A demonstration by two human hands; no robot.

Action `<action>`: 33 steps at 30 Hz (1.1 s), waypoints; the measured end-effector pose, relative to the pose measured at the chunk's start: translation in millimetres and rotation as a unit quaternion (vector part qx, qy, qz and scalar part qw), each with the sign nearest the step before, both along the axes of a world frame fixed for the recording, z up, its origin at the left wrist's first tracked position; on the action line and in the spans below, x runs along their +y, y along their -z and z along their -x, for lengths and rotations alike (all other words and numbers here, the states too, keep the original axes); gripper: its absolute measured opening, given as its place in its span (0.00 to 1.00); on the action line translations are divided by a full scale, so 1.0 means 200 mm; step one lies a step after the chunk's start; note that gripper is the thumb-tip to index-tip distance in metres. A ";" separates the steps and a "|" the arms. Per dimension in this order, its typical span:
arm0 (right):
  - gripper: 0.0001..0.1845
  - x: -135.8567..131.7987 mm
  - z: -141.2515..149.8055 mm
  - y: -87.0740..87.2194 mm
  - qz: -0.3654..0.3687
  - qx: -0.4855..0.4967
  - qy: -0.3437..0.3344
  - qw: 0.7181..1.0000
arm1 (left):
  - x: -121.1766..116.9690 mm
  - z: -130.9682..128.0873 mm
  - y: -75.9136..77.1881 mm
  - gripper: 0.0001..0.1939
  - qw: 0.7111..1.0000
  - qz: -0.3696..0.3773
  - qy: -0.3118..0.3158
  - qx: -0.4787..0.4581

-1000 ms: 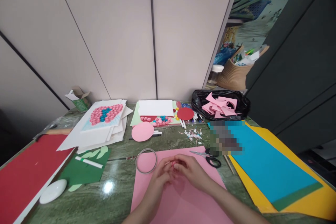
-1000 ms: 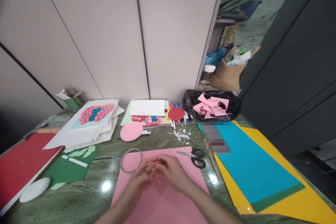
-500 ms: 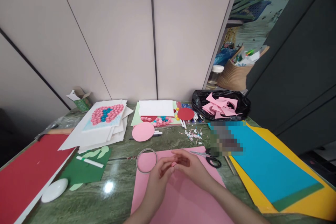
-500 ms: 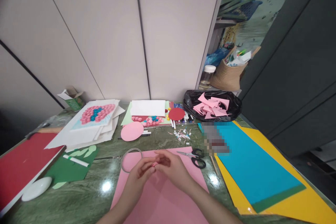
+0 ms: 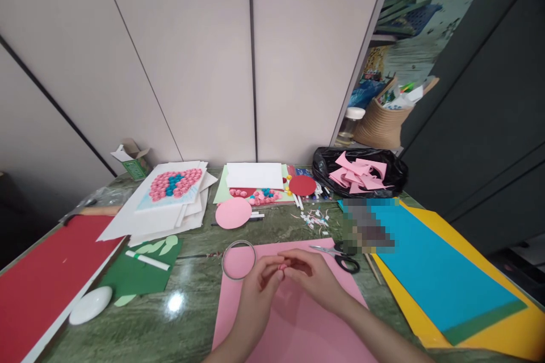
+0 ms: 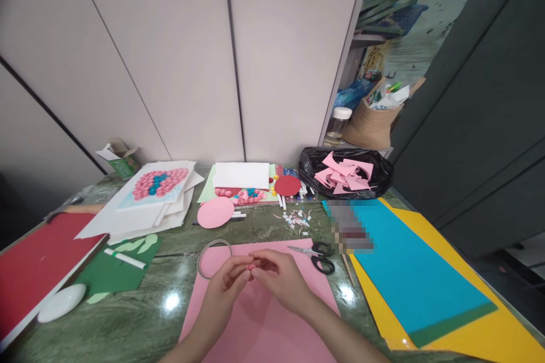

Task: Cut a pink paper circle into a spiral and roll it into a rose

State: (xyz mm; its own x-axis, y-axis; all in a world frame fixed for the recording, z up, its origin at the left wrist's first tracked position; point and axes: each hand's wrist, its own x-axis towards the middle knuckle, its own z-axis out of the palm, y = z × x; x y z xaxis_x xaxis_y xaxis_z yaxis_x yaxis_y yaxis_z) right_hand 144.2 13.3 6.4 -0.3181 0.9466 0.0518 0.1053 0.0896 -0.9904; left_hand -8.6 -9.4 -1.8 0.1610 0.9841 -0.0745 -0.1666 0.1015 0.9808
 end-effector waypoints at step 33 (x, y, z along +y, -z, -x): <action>0.14 0.23 -0.47 -0.03 -0.004 -0.534 0.192 0.823 | 0.05 0.02 0.01 0.15 0.966 0.197 -0.082 -0.150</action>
State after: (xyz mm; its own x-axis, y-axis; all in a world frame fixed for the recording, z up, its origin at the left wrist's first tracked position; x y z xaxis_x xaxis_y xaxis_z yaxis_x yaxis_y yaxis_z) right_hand 238.0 59.9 11.6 0.1366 0.9891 -0.0556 0.9382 -0.1472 -0.3134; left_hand -11.9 1.3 -3.1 0.0785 0.9033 -0.4218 -0.4821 0.4048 0.7770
